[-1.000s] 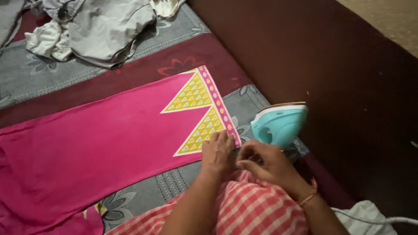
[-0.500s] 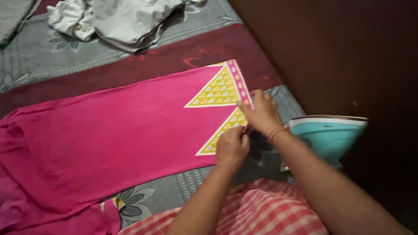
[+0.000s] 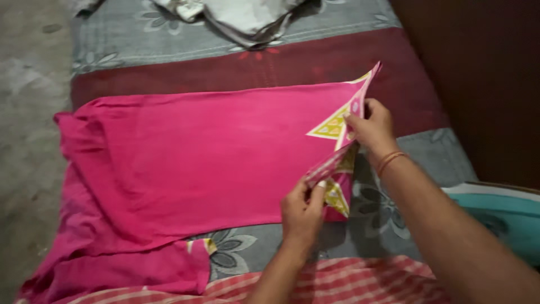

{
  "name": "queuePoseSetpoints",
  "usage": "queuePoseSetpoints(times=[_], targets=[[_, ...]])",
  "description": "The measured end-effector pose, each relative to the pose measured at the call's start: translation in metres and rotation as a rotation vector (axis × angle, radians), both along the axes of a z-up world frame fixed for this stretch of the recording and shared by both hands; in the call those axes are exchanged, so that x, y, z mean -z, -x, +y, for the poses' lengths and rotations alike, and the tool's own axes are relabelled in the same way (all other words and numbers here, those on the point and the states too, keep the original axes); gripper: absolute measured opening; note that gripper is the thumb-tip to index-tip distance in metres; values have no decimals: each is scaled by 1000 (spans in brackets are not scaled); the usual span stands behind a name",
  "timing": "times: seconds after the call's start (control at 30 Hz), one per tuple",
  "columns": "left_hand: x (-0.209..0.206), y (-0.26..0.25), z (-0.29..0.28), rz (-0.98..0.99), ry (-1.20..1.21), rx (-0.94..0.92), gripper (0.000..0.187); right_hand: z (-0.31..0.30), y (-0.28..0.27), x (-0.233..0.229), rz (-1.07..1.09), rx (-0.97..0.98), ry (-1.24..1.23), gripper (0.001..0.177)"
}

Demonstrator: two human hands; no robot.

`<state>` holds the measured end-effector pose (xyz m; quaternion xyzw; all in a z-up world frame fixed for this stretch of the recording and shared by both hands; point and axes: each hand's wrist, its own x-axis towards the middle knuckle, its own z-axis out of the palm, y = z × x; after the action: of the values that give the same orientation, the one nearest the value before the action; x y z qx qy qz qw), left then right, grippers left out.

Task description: The person irons a pink patterned cloth on a bed using a light blue iron. They smooth the fabric with their hands, move the iron back and forth, and adjust the cloth's position throughout the process.

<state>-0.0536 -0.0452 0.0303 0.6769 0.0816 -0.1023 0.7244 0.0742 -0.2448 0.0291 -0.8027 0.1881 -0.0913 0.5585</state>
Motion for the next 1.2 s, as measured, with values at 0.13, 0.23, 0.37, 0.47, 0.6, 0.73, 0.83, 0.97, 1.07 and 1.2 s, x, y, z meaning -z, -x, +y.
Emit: queuePoseSetpoints(times=[0.13,0.23,0.37,0.47,0.6,0.73,0.83,0.97,1.07,1.2], targets=[[15,10,46,-98,160,-281,23,93,-9,-31,-60,-142,95,34],[33,22,75,-6,121,-481,23,155,-15,-40,-33,-246,316,36],[54,31,94,265,75,-742,23,202,-17,-28,0,-475,270,29],[56,38,97,366,237,-866,23,201,-10,-15,51,-461,219,21],[43,48,91,385,205,-900,35,148,-13,8,-243,-217,544,21],[22,56,86,210,-291,-763,52,91,-13,42,-176,42,649,46],[3,64,77,-113,-697,-596,66,73,-10,53,33,20,555,52],[-11,63,67,-436,-709,-73,79,83,-19,44,188,-1,431,52],[-10,46,50,-541,-710,63,98,95,-26,33,196,-9,360,46],[6,23,34,-438,-783,172,97,109,-24,26,129,-59,193,47]])
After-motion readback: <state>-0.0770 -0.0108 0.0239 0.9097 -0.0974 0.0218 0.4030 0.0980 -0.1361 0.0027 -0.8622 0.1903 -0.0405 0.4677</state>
